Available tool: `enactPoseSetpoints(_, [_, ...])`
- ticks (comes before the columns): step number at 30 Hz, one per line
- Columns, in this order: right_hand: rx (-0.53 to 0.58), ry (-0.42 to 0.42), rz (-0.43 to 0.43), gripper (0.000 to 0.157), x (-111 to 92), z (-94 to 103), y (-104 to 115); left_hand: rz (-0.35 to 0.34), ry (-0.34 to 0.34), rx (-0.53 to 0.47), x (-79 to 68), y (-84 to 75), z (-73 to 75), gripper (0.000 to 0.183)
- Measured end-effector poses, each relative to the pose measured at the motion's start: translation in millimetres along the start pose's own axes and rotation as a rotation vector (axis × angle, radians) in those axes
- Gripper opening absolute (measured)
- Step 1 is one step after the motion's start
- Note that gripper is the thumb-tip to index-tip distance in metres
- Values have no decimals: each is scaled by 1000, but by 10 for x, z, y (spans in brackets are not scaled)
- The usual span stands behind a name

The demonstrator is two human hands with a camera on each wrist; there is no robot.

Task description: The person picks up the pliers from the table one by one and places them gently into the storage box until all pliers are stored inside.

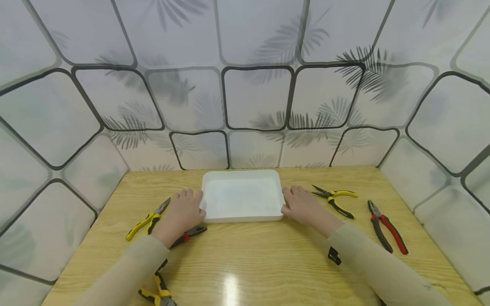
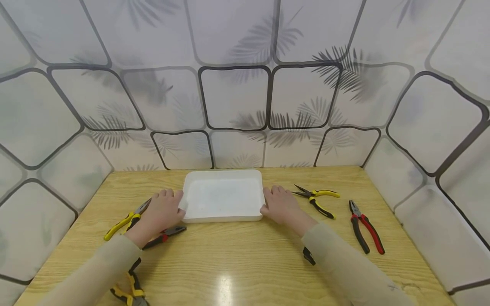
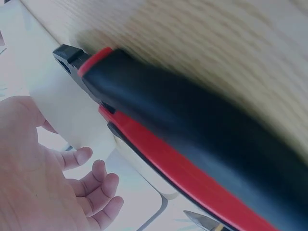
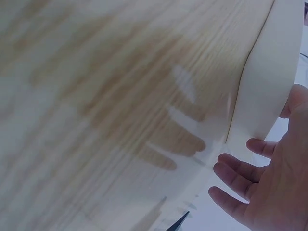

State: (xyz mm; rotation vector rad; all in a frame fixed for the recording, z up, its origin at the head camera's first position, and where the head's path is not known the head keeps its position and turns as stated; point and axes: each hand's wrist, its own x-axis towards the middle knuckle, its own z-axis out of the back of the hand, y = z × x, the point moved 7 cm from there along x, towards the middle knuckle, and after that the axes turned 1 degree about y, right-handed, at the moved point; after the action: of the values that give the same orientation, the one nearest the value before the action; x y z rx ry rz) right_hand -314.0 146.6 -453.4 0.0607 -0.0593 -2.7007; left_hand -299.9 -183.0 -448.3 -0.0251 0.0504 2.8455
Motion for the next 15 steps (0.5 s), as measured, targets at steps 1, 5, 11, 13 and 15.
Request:
enactPoseSetpoints(1, [0, -7, 2, 53, -13, 2, -5, -3, 0, 7, -2, -13, 0, 51])
enactPoseSetpoints(5, [10, -21, 1, 52, -64, -8, -38, -20, 1, 15, -6, -61, -12, 51])
enactPoseSetpoints(11, [18, -35, 16, 53, -131, -9, -59, -21, -3, -3, -5, -115, -8, 52])
enactPoseSetpoints(13, [22, -47, 29, 52, -152, 5, -57, -21, -4, -4, -7, -132, 2, 53])
enactPoseSetpoints(15, [23, -56, 35, 51, -172, 17, -59, -21, 0, -1, -12, -150, 12, 53])
